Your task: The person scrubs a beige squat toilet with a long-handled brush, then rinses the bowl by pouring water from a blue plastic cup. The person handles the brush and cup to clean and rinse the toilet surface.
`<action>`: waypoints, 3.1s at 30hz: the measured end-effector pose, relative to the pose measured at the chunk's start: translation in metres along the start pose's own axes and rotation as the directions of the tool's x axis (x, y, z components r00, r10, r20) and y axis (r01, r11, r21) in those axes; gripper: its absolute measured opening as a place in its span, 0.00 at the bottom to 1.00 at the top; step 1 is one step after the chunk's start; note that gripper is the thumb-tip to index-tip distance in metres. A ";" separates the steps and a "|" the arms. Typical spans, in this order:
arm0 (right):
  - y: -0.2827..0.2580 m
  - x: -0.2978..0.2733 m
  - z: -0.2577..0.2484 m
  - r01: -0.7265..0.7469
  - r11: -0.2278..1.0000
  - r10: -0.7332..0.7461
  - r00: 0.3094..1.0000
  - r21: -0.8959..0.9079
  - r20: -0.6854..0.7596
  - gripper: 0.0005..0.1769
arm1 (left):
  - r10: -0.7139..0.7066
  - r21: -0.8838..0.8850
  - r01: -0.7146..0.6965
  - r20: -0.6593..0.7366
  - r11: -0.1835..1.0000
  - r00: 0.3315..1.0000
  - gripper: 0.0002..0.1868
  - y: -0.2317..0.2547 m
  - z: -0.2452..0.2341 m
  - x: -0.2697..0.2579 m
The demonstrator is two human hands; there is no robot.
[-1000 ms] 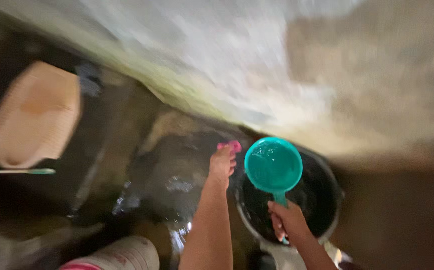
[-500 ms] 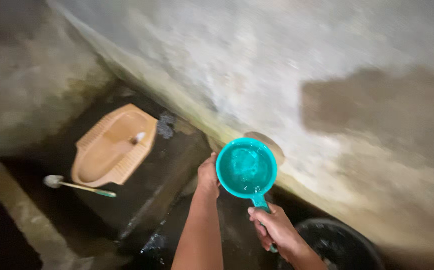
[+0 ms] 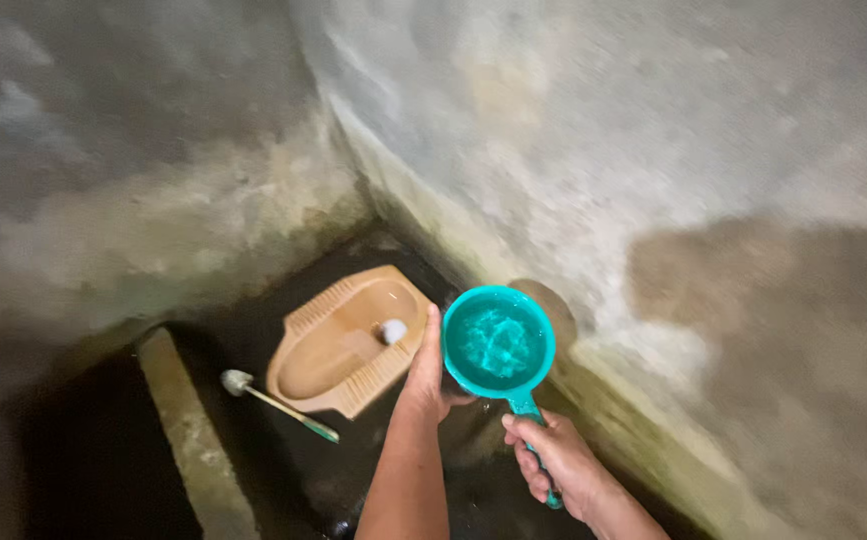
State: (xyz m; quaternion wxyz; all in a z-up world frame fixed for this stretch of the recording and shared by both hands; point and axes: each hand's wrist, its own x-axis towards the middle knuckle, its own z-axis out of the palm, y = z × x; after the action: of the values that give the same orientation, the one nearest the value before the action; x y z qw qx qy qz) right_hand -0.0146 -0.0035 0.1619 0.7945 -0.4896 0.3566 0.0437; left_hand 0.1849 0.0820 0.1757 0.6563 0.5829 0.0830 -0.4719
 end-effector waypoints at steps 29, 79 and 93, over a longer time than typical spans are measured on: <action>-0.044 0.206 0.085 -0.119 0.937 0.128 0.992 -0.328 0.004 0.45 | 0.166 -0.059 -0.200 -0.356 0.978 0.920 0.35 0.065 -0.114 0.082; -0.057 0.372 0.153 -0.069 0.953 0.103 0.990 -0.295 0.099 0.20 | -0.124 -0.463 -0.309 -0.696 0.831 0.708 0.40 0.073 -0.211 0.147; 0.133 0.416 0.185 -0.340 0.925 0.380 0.841 -0.170 0.386 0.14 | -0.142 -0.166 0.000 -0.846 0.986 0.514 0.32 0.039 -0.270 0.077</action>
State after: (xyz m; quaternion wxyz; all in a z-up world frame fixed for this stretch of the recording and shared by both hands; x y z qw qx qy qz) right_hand 0.3353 0.0987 -0.1423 0.8050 -0.4306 0.2640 0.3111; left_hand 0.3737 0.2646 0.0684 0.5512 0.6863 0.4523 -0.1438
